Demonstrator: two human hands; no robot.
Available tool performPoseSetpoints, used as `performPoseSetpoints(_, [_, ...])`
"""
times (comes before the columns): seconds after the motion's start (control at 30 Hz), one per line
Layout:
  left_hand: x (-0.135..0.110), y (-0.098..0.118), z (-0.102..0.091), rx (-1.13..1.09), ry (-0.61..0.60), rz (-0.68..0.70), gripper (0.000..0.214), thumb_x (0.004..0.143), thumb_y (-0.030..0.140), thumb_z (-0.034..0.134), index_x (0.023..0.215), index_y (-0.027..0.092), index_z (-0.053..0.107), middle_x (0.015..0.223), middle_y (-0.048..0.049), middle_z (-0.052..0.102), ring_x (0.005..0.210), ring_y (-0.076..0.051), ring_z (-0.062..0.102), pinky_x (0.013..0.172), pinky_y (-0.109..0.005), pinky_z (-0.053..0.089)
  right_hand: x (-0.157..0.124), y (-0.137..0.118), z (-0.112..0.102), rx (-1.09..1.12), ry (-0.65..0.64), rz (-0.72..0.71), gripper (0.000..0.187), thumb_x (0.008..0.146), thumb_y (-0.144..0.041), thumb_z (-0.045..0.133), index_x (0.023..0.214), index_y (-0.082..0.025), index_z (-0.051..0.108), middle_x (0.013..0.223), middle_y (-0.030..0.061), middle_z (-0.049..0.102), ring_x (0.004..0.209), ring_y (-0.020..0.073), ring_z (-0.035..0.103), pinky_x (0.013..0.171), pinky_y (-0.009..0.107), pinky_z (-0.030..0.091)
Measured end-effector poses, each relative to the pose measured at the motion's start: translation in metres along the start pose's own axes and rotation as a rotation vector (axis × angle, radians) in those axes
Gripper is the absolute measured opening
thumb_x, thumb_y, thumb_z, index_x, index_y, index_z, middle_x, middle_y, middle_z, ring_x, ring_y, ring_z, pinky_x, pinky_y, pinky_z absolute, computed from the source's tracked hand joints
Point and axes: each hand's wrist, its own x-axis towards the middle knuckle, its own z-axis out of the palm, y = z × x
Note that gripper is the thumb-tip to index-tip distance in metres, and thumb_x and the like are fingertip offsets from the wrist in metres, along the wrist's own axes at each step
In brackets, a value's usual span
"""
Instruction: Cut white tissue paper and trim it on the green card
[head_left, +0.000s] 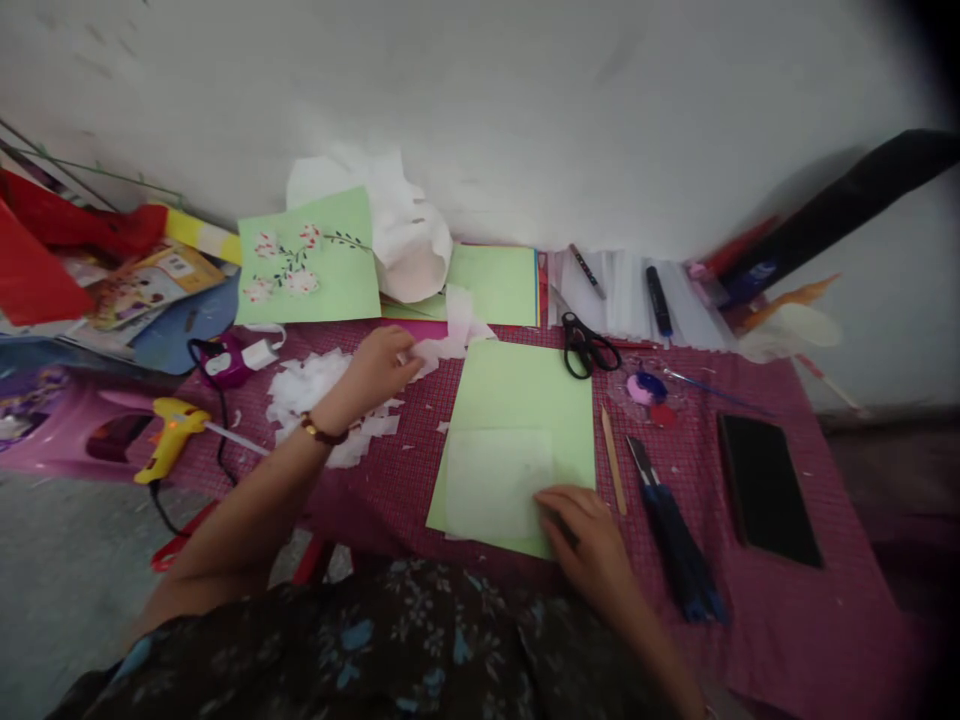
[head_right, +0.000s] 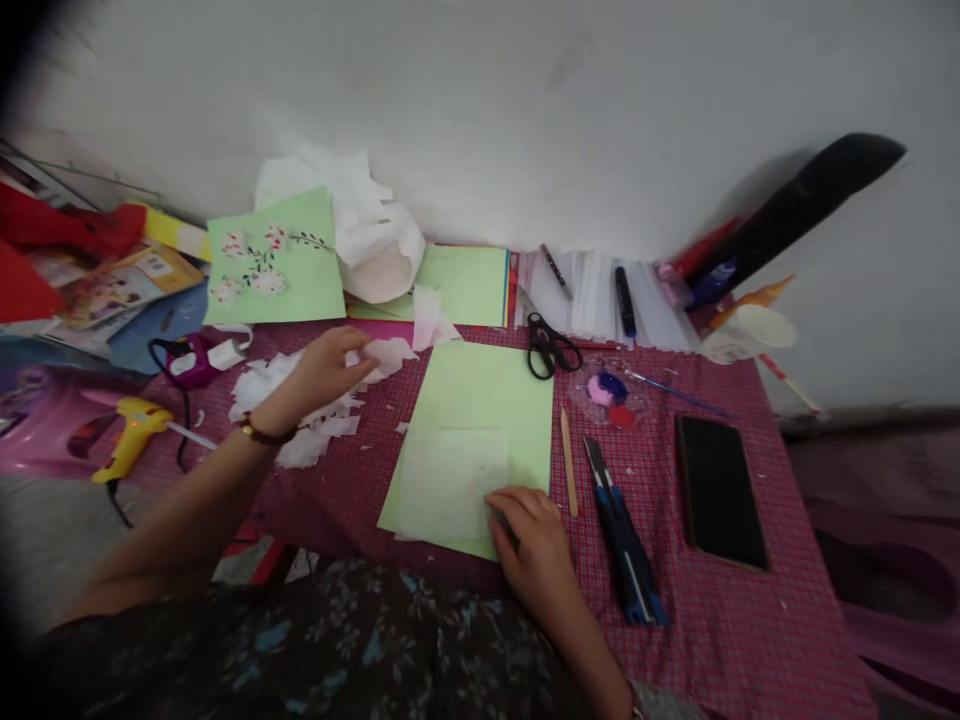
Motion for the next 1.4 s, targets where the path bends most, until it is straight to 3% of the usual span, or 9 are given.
performPoseSetpoints(0.17, [-0.003, -0.038, -0.035, 0.267, -0.105, -0.078, 0.013, 0.078, 0.019, 0.060, 0.067, 0.018, 0.054, 0.074, -0.0046, 0.059, 0.077, -0.020, 0.056, 0.076, -0.035, 0.042, 0.001, 0.001, 0.001, 0.000, 0.021, -0.013, 0.021, 0.091, -0.018, 0.057, 0.109, -0.022, 0.067, 0.104, 0.0071, 0.071, 0.097, 0.0242, 0.063, 0.085, 0.043, 0.051])
performPoseSetpoints(0.33, [-0.046, -0.002, -0.047, 0.449, 0.005, -0.052, 0.041, 0.092, 0.034, 0.052, 0.129, 0.016, 0.054, 0.123, -0.0127, 0.060, 0.122, -0.033, 0.051, 0.102, -0.053, 0.038, 0.003, -0.008, -0.004, 0.000, -0.001, 0.024, 0.020, 0.092, -0.016, 0.056, 0.108, -0.021, 0.067, 0.103, 0.0080, 0.071, 0.096, 0.0240, 0.062, 0.086, 0.043, 0.050])
performPoseSetpoints(0.43, [-0.084, 0.035, -0.033, 0.267, -0.023, 0.222, 0.038, 0.093, 0.031, 0.057, 0.126, 0.010, 0.055, 0.118, -0.0147, 0.064, 0.112, -0.029, 0.058, 0.097, -0.044, 0.047, 0.006, -0.011, -0.006, 0.002, -0.010, 0.036, 0.020, 0.092, -0.016, 0.056, 0.108, -0.021, 0.067, 0.103, 0.0085, 0.071, 0.098, 0.0246, 0.061, 0.087, 0.044, 0.049])
performPoseSetpoints(0.53, [-0.119, 0.063, -0.006, 0.065, -0.310, 0.545, 0.022, 0.097, 0.022, 0.053, 0.116, 0.015, 0.060, 0.114, -0.0092, 0.068, 0.103, -0.022, 0.062, 0.091, -0.036, 0.051, 0.007, -0.011, -0.008, 0.015, -0.020, 0.050, 0.020, 0.091, -0.016, 0.057, 0.108, -0.022, 0.067, 0.104, 0.0084, 0.070, 0.099, 0.0248, 0.061, 0.088, 0.044, 0.049])
performPoseSetpoints(0.63, [-0.141, 0.072, 0.017, 0.075, -0.458, 0.625, 0.022, 0.098, 0.019, 0.050, 0.115, 0.016, 0.061, 0.116, -0.0080, 0.068, 0.105, -0.022, 0.062, 0.095, -0.037, 0.049, 0.006, -0.011, -0.011, 0.030, -0.027, 0.044, 0.021, 0.091, -0.016, 0.057, 0.109, -0.022, 0.067, 0.105, 0.0086, 0.069, 0.100, 0.0249, 0.061, 0.089, 0.045, 0.049])
performPoseSetpoints(0.8, [-0.155, 0.059, 0.032, 0.138, -0.401, 0.613, 0.032, 0.095, 0.016, 0.052, 0.127, 0.016, 0.058, 0.132, -0.0110, 0.063, 0.123, -0.027, 0.056, 0.109, -0.047, 0.041, -0.001, -0.012, -0.023, 0.092, -0.028, 0.065, 0.030, 0.091, -0.016, 0.058, 0.119, -0.021, 0.062, 0.114, 0.0099, 0.065, 0.108, 0.0238, 0.060, 0.094, 0.043, 0.051])
performPoseSetpoints(1.1, [-0.155, 0.055, 0.054, -0.151, -0.168, 0.370, 0.007, 0.089, 0.014, 0.056, 0.089, 0.019, 0.061, 0.104, -0.0072, 0.071, 0.102, -0.022, 0.065, 0.096, -0.043, 0.051, -0.003, -0.027, -0.028, 0.109, -0.017, 0.048, 0.036, 0.090, -0.019, 0.060, 0.126, -0.025, 0.058, 0.119, 0.0087, 0.063, 0.112, 0.0233, 0.059, 0.097, 0.044, 0.050])
performPoseSetpoints(1.3, [-0.152, 0.048, 0.050, -0.404, -0.055, 0.047, 0.006, 0.089, 0.017, 0.055, 0.092, 0.022, 0.058, 0.094, -0.0030, 0.070, 0.090, -0.018, 0.067, 0.082, -0.035, 0.055, 0.012, -0.038, -0.024, 0.065, -0.133, -0.027, 0.043, 0.090, -0.022, 0.063, 0.132, -0.026, 0.054, 0.125, 0.0093, 0.062, 0.116, 0.0242, 0.058, 0.101, 0.046, 0.049])
performPoseSetpoints(1.4, [-0.151, 0.042, 0.042, -0.321, -0.054, 0.082, 0.006, 0.090, 0.020, 0.057, 0.094, 0.023, 0.060, 0.094, -0.0026, 0.070, 0.088, -0.019, 0.067, 0.083, -0.036, 0.055, 0.013, -0.034, -0.021, 0.055, -0.162, -0.034, 0.043, 0.091, -0.020, 0.060, 0.133, -0.027, 0.054, 0.125, 0.0091, 0.062, 0.117, 0.0238, 0.058, 0.101, 0.046, 0.049])
